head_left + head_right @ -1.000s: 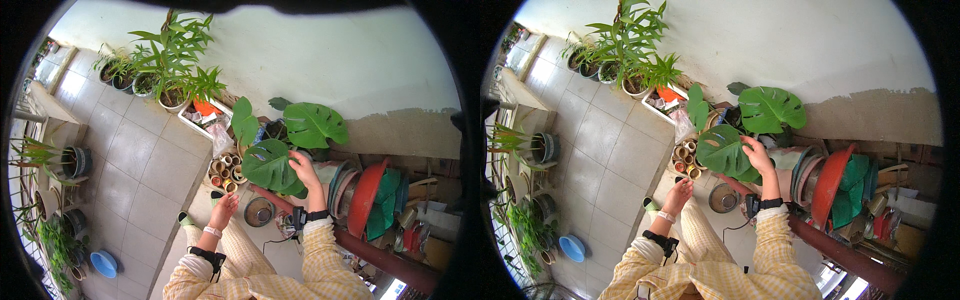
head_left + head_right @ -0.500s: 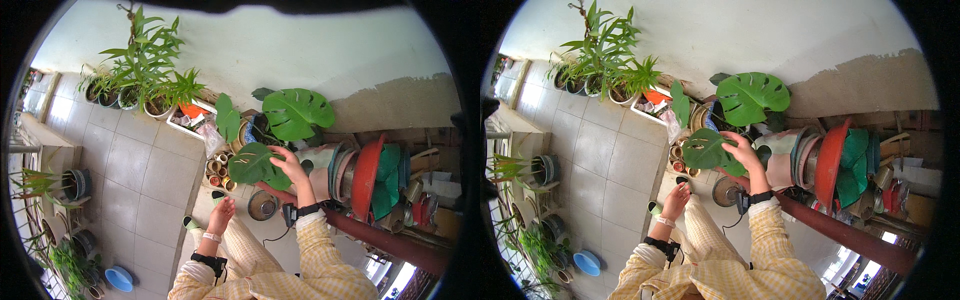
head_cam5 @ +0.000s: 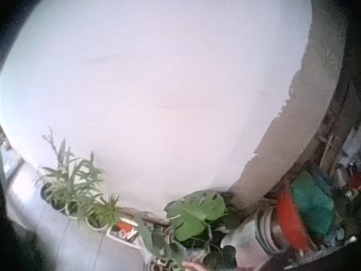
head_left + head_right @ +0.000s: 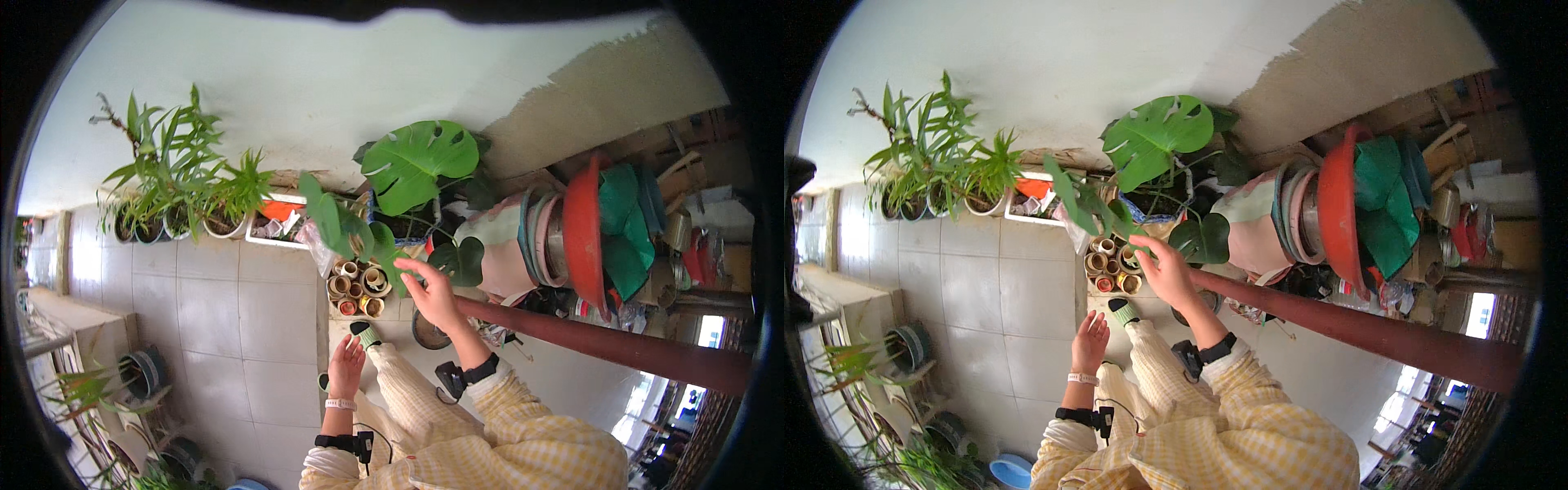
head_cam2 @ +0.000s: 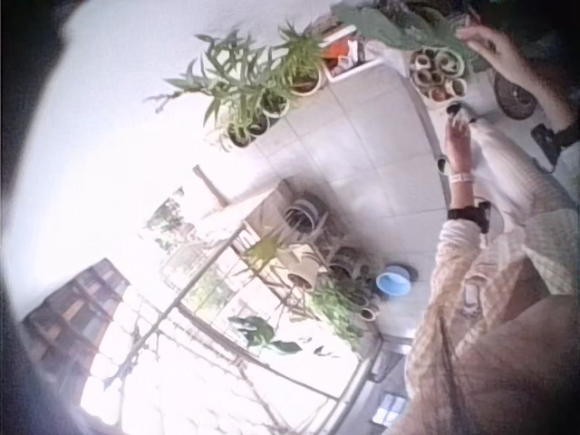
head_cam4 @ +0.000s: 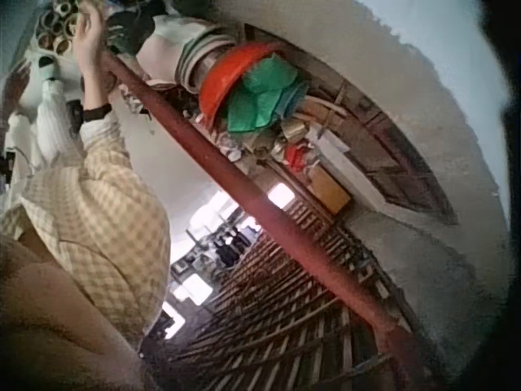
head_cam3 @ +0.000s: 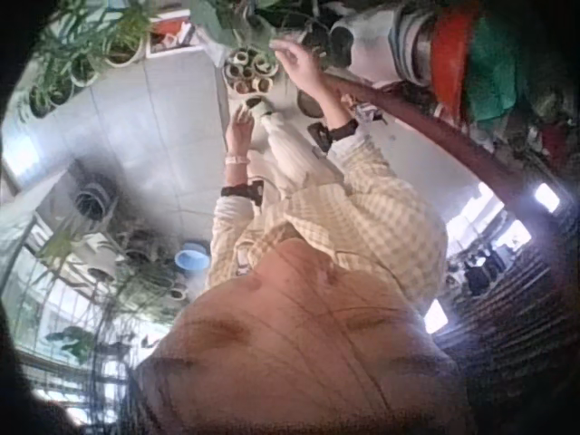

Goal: The person sits on a tiled balcony and removes dried leaves from a potted plant, then disposes of them. They inspect the soil of a Monstera plant and later loosen the soil around another potted plant using their fingers.

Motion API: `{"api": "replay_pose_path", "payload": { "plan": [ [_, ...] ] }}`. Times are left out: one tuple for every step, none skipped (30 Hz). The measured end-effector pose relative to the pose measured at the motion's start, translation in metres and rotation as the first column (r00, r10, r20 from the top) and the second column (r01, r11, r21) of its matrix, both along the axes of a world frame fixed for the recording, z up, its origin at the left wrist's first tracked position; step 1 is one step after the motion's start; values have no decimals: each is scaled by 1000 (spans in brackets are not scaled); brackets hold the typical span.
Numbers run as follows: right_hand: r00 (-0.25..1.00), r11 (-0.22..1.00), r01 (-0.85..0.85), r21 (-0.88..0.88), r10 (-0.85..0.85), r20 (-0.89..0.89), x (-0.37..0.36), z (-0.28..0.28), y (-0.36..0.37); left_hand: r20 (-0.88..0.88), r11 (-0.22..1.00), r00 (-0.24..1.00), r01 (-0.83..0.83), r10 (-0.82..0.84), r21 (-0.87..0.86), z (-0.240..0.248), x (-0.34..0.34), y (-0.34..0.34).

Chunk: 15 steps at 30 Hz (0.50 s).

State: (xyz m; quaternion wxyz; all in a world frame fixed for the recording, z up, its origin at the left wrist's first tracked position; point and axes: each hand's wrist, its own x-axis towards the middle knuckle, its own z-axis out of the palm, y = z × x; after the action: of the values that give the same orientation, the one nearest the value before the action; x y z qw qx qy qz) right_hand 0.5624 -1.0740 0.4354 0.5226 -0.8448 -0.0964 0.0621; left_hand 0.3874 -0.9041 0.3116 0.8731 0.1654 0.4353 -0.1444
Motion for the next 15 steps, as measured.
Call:
{"api": "replay_pose_path", "payload": {
  "plan": [
    [998,998,36,54,-33,-59,-6,1,-3,-11,1000,1000,11,-11,6,0,1,-1],
    [990,990,74,119,-59,-126,-13,0,-7,-22,1000,1000,22,-22,12,0,2,-1],
    [992,987,95,131,-84,-91,-20,-3,-13,-27,999,999,29,-28,15,0,3,-2],
    [987,984,115,134,-98,-128,-27,-7,-19,-19,999,999,39,-38,13,0,4,-2],
    [980,980,129,154,-102,-172,-33,-13,-27,-12,999,999,47,-47,12,0,5,-3],
    [971,974,143,175,-104,-216,-40,-20,-35,-26,998,998,57,-57,14,0,6,-3],
    [964,976,153,154,-113,-239,-46,-27,-43,-7,998,998,62,-62,13,0,7,-3],
    [956,976,177,123,-141,-259,-52,-36,-51,-8,998,998,67,-67,15,0,8,-3],
    [954,976,190,109,-157,-257,-56,-46,-57,-13,997,997,75,-75,21,0,9,-3],
    [941,972,215,94,-180,-285,-60,-55,-63,-15,997,997,79,-78,27,0,10,-3],
    [940,975,214,62,-188,-286,-64,-63,-70,-22,996,996,86,-85,38,0,11,-3],
    [938,974,224,39,-204,-282,-67,-71,-75,-29,995,995,92,-91,48,0,12,-3],
    [929,971,240,23,-222,-296,-69,-79,-78,-32,995,996,88,-87,46,1,14,-4],
    [883,956,291,-25,-279,-377,-70,-85,-81,-35,996,996,84,-82,44,1,15,-4],
    [830,934,355,36,-297,-473,-71,-91,-82,-47,996,996,82,-79,46,1,17,-5]
  ]
}}
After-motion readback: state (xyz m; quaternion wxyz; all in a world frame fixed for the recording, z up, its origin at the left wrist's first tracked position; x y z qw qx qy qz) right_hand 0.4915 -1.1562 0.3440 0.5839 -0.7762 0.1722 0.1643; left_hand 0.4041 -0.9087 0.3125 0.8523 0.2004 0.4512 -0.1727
